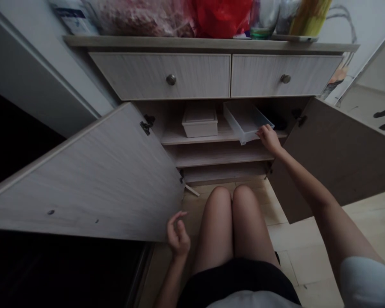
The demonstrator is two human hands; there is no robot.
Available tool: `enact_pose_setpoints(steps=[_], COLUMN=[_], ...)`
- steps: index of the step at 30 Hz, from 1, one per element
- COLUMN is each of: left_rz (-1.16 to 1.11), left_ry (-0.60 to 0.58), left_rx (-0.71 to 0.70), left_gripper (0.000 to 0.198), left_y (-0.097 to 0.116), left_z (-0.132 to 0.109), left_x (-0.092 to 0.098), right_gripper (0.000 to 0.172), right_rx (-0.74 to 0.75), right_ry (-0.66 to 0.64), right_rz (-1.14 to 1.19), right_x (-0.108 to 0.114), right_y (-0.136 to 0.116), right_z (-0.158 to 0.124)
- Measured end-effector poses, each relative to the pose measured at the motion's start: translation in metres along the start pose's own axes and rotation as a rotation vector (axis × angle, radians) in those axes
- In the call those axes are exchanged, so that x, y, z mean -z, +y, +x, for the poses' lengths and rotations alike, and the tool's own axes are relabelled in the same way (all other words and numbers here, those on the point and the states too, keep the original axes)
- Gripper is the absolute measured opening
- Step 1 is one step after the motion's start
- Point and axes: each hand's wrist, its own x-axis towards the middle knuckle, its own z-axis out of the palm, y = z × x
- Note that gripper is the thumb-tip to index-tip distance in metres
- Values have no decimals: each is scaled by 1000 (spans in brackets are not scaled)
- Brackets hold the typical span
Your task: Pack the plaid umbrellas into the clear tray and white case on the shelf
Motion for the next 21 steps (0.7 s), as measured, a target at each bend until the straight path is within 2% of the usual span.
enact_pose_setpoints(steps=[3, 6, 8, 11, 14, 16, 18, 21], left_rz=[-77, -246, -382, -555, -694, -762, -792, -759], left_ry=[-101, -168, -209, -267, -314, -330, -315, -282], left_rx=[94, 243, 352, 484, 573, 611, 637, 673], left_gripper=[45, 53, 58, 64, 75, 86, 96, 101], left_y=[9, 18, 24, 31, 39, 45, 50, 51], left_z=[5, 16, 27, 43, 50, 45, 33, 8], left_x=[-18, -42, -56, -69, -71, -66, -59, -48], right_gripper=[23, 27, 27, 26, 24, 23, 23, 26], right_rx=[130, 267, 337, 427, 514, 581, 643, 693], right_ry=[47, 57, 18, -131, -272, -338, -406, -503], right_rz=[116, 230, 300, 368, 398, 414, 411, 356], right_x=[24, 50, 68, 88, 97, 97, 94, 86], right_y=[9, 12, 10, 0, -16, -26, -33, -32], right_z=[-34, -66, -86, -117, -148, -164, -176, -185])
